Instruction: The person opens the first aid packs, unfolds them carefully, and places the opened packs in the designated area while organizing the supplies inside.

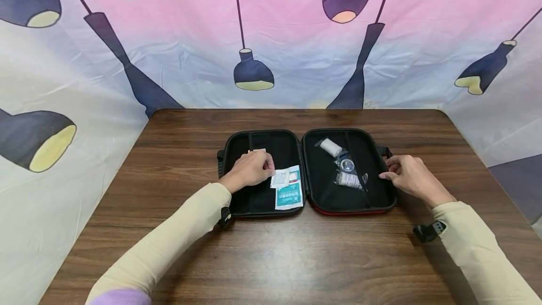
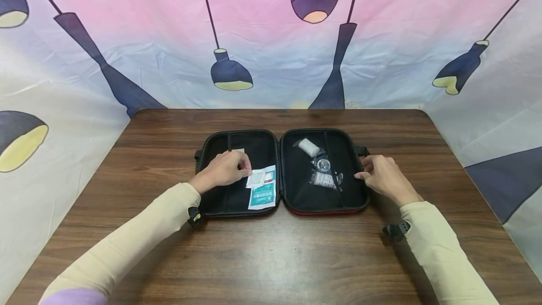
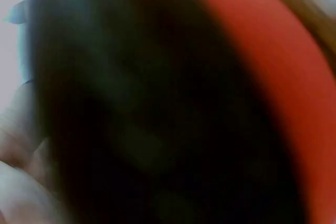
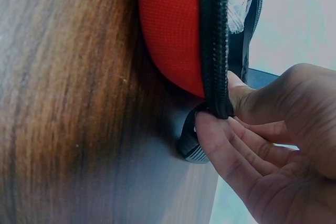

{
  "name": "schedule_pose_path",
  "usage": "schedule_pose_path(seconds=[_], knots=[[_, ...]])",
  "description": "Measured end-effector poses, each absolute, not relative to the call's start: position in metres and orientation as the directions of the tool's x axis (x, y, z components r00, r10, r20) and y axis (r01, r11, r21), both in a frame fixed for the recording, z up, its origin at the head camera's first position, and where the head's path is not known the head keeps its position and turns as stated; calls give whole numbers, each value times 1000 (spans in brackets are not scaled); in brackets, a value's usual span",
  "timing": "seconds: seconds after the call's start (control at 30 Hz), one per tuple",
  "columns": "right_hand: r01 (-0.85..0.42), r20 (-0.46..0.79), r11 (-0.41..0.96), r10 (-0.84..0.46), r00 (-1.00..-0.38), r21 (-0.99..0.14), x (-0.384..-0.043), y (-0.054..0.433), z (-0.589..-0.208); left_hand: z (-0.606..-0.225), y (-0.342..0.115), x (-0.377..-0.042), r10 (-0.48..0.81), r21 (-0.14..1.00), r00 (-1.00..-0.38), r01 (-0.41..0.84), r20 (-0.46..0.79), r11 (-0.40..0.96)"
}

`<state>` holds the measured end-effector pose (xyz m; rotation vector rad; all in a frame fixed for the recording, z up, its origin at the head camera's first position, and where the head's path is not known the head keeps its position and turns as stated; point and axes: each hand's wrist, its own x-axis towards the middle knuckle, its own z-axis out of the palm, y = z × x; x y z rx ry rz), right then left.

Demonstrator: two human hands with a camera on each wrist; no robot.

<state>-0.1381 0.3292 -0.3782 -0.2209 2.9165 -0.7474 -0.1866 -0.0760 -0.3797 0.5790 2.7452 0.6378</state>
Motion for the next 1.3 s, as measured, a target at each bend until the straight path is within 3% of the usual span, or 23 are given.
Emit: schedule_pose_path(seconds=[0.2,0.47,0.93,1.3], knots=[[-119,-70,871,-173,-982,-477,-138,329,-378,-369,-84,-187,439,557,-887,293,-146,777],[-103,-84,867,-164,-983,-488,-139,329,-377,-351,-118,-186,343,618,-928,184,-148,764],[-119,-78,873,-176,-981,-473,-138,330,-378,-343,-170,-177,166,578,-977,58,-136,814],[-108,-83,868,-168,-982,-485,-137,329,-379,-356,-156,-179,210,568,-972,112,-109,815]])
